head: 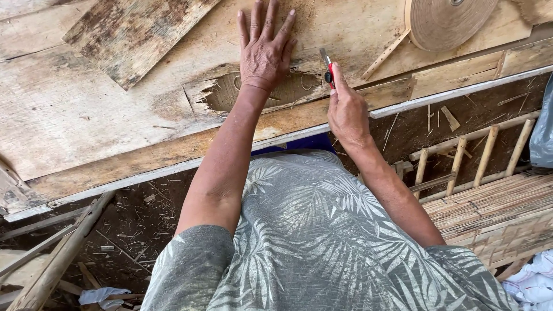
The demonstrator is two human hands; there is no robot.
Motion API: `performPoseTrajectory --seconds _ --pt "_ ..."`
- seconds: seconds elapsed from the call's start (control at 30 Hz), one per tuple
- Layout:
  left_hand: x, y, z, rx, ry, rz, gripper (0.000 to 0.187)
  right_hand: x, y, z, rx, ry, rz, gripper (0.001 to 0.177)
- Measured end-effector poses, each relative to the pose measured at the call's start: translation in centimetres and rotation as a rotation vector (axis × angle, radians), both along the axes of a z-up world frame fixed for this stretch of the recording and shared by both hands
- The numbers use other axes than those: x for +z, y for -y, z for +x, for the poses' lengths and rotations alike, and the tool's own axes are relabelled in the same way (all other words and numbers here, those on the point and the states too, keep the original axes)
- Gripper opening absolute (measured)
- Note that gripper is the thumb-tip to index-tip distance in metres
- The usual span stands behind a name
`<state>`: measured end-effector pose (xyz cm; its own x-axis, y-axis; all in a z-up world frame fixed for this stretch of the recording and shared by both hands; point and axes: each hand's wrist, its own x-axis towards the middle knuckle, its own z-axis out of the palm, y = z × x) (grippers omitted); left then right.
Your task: Trimming a piece of wood veneer with a utility knife and fitting it into a rectangular cutout on a wooden surface.
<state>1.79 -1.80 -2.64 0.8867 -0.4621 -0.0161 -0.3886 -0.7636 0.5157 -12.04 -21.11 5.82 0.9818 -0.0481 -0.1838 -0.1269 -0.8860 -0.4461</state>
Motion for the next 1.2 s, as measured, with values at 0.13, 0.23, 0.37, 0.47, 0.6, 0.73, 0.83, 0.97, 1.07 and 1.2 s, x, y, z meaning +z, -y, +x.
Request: performPoseTrajectory --seconds 0.13,0.23,0.37,0.47,0.6,0.73,0.83,0.97,1.07,1.2 --pt "2.7 -0.3 0.5 -0.062 -0.091 0.088 0.086 0.6 -0.2 0.8 0.023 -0.094 -0.068 0.057" --pt "4.2 0.1 0.7 -0.069 -0.194 0.157 0.085 1.9 0.3 1.7 0.028 -0.188 -0.036 0.056" --pt "2.1 0.2 0.5 -0.069 -0.139 0.130 0.085 1.3 -0.2 1.0 0.043 -0.200 -0.086 0.056" --pt "1.9 0.2 0.2 -0.058 -0.108 0.131 0.085 0.9 -0.6 -0.5 0.016 -0.247 -0.106 0.062" --pt "1.4 -0.1 0.1 -0.043 -0.070 0.124 0.082 1.7 -1.7 -1.1 0.006 -0.263 -0.077 0.062" --pt "2.7 0.2 0.5 -0.050 -0.127 0.157 0.085 2.7 -1.8 -2.2 -0.039 -0.281 0.031 0.060" --pt "3.1 0.5 1.1 -0.045 -0.134 0.184 0.078 2.6 -1.3 -1.6 -0.013 -0.259 -0.005 0.060" --pt "5.4 -0.1 1.0 -0.089 -0.269 0.207 0.086 3.0 -0.9 -2.6 -0.038 -0.237 0.062 0.058" --pt "4.5 0.2 0.8 -0.105 -0.231 0.225 0.084 1.4 -0.1 -2.5 -0.010 -0.017 0.053 0.050" --pt "5.1 0.2 0.9 -0.086 -0.290 0.243 0.075 0.2 0.1 -0.7 -0.016 -0.074 0.032 0.052"
